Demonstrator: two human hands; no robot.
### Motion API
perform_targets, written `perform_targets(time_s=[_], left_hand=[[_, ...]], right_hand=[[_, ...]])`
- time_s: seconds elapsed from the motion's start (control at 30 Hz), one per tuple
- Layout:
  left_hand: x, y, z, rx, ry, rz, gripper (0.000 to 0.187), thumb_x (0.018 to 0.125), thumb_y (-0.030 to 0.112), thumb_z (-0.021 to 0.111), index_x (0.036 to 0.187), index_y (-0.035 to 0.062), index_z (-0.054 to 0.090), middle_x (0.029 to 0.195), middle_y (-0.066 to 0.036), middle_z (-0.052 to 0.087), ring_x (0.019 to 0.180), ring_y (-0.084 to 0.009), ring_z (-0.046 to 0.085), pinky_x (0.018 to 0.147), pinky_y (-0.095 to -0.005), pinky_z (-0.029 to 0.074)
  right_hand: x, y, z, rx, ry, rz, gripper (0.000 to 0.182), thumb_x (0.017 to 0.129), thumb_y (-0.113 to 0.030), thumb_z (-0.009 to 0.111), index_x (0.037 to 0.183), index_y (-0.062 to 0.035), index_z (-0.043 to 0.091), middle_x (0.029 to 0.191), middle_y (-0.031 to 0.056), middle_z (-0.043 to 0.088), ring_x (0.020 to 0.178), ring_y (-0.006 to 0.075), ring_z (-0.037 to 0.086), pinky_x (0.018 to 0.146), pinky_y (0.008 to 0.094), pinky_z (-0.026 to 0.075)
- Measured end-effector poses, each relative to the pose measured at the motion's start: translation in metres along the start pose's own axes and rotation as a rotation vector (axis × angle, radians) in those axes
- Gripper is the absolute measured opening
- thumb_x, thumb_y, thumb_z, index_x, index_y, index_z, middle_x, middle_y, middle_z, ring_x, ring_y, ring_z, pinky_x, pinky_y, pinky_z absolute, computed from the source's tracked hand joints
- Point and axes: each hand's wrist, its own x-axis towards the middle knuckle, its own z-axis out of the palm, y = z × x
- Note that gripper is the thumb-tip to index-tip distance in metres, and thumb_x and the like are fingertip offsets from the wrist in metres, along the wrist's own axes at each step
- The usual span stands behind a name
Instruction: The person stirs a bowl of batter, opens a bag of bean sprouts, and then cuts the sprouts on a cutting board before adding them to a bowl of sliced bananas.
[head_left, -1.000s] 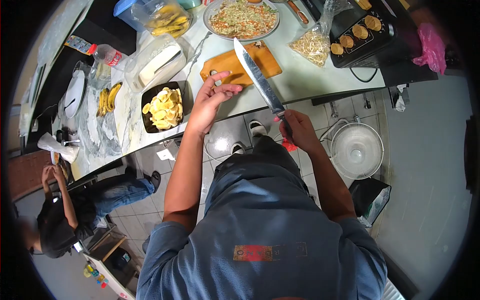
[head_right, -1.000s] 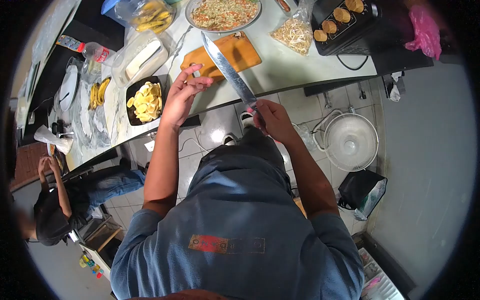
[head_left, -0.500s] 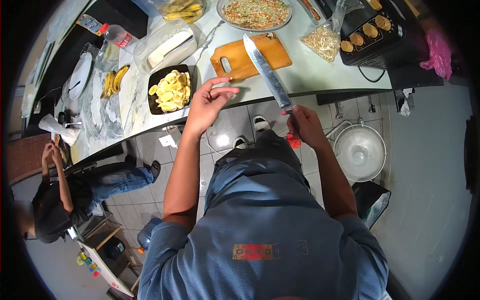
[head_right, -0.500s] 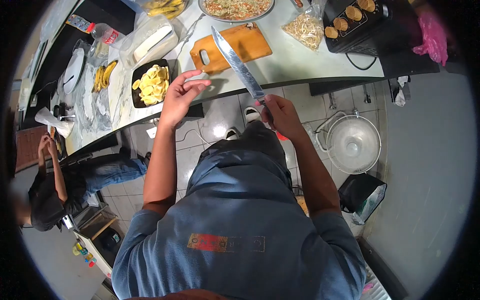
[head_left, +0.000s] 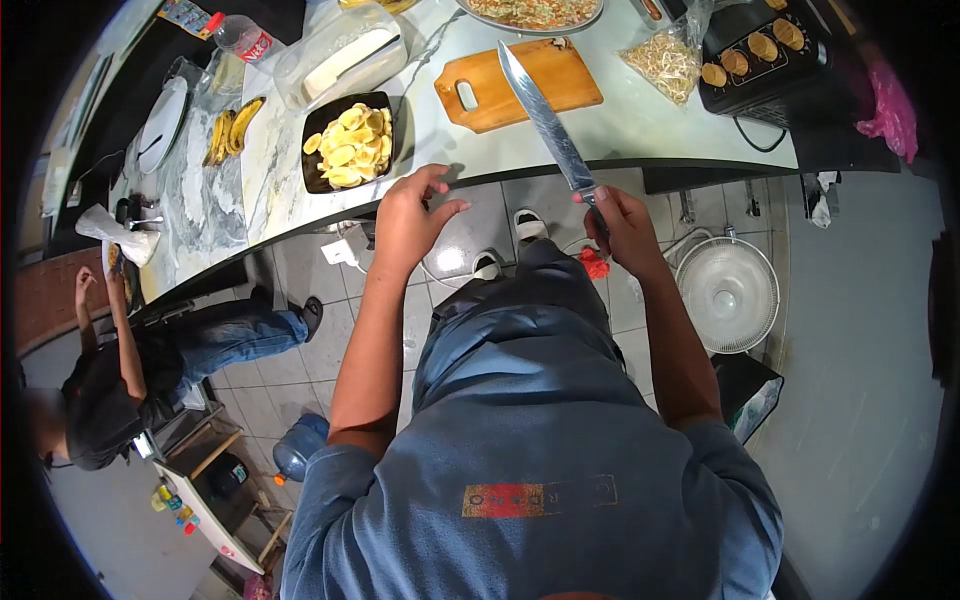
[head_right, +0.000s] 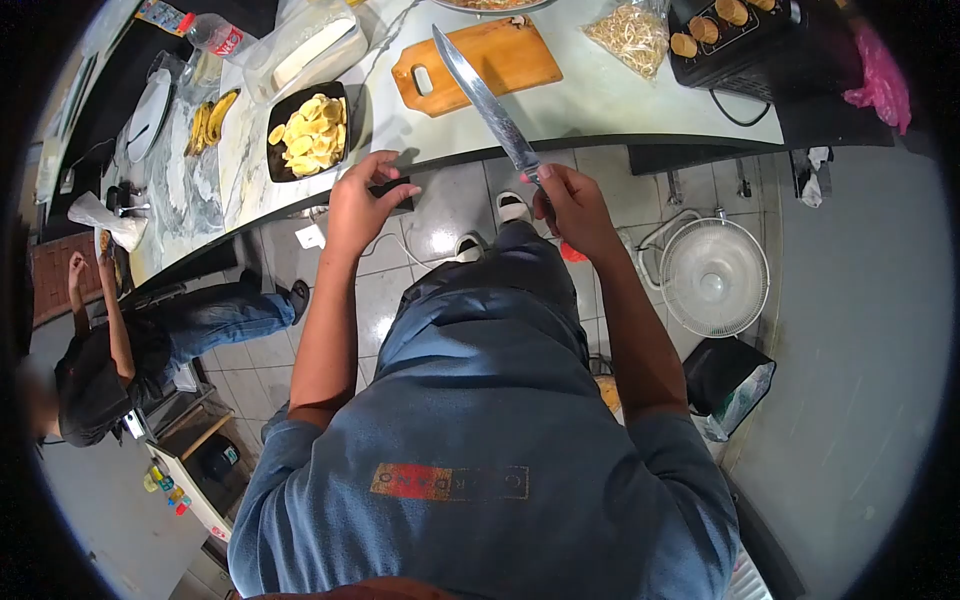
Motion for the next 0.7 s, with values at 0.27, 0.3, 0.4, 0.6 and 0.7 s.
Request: perform_targets(time_s=[0.27, 0.3, 0.4, 0.6, 0.7], left_hand=[[-0.002, 0.008, -0.009, -0.154, 0.063, 0.039, 0.036, 0.076, 0.012, 0.075, 0.109, 0.0056, 0.064, 0.082, -0.007, 0.068, 0.074, -0.0199, 0.064, 0.063, -0.0323, 0.049], [-0.002, 0.009, -0.01, -0.155, 0.061, 0.039, 0.036, 0.076, 0.012, 0.075, 0.109, 0.0056, 0.064, 0.082, -0.007, 0.068, 0.074, -0.0199, 0.064, 0.063, -0.0323, 0.049], [-0.002, 0.01, -0.009, -0.213, 0.057, -0.057, 0.029, 0.078, 0.01, 0.071, 0.107, 0.008, 0.066, 0.074, -0.006, 0.066, 0.068, -0.02, 0.062, 0.058, -0.0323, 0.047], [-0.001, -0.001, -0.001, -0.088, 0.126, 0.08, 0.024, 0.076, 0.009, 0.067, 0.099, 0.0125, 0.07, 0.064, -0.002, 0.06, 0.062, -0.0213, 0.056, 0.065, -0.0355, 0.045], [0.0, -0.003, 0.0, -0.037, 0.128, 0.122, 0.029, 0.074, 0.008, 0.066, 0.102, 0.0137, 0.069, 0.063, -0.001, 0.059, 0.065, -0.0211, 0.057, 0.074, -0.0372, 0.043]], right_hand=[[-0.001, 0.005, 0.003, -0.023, -0.011, 0.004, 0.036, 0.102, -0.033, 0.044, 0.107, -0.0036, 0.064, 0.063, 0.0013, 0.054, 0.043, 0.0043, 0.042, 0.041, 0.0204, 0.034], [-0.001, 0.007, 0.003, -0.037, -0.022, -0.002, 0.036, 0.103, -0.031, 0.041, 0.11, -0.0041, 0.063, 0.063, 0.0013, 0.053, 0.043, 0.0045, 0.042, 0.041, 0.0202, 0.035], [0.0, 0.01, 0.003, -0.039, -0.024, -0.019, 0.035, 0.103, -0.03, 0.042, 0.11, -0.0038, 0.063, 0.063, 0.0013, 0.054, 0.043, 0.0045, 0.043, 0.041, 0.0202, 0.035], [-0.002, 0.01, 0.005, -0.034, 0.018, -0.012, 0.033, 0.101, -0.031, 0.047, 0.103, -0.0039, 0.064, 0.063, 0.0015, 0.057, 0.044, 0.004, 0.043, 0.04, 0.0205, 0.034], [-0.003, 0.009, 0.003, -0.031, 0.029, -0.008, 0.032, 0.101, -0.031, 0.047, 0.102, -0.0041, 0.064, 0.063, 0.0014, 0.057, 0.045, 0.004, 0.044, 0.041, 0.0204, 0.035]])
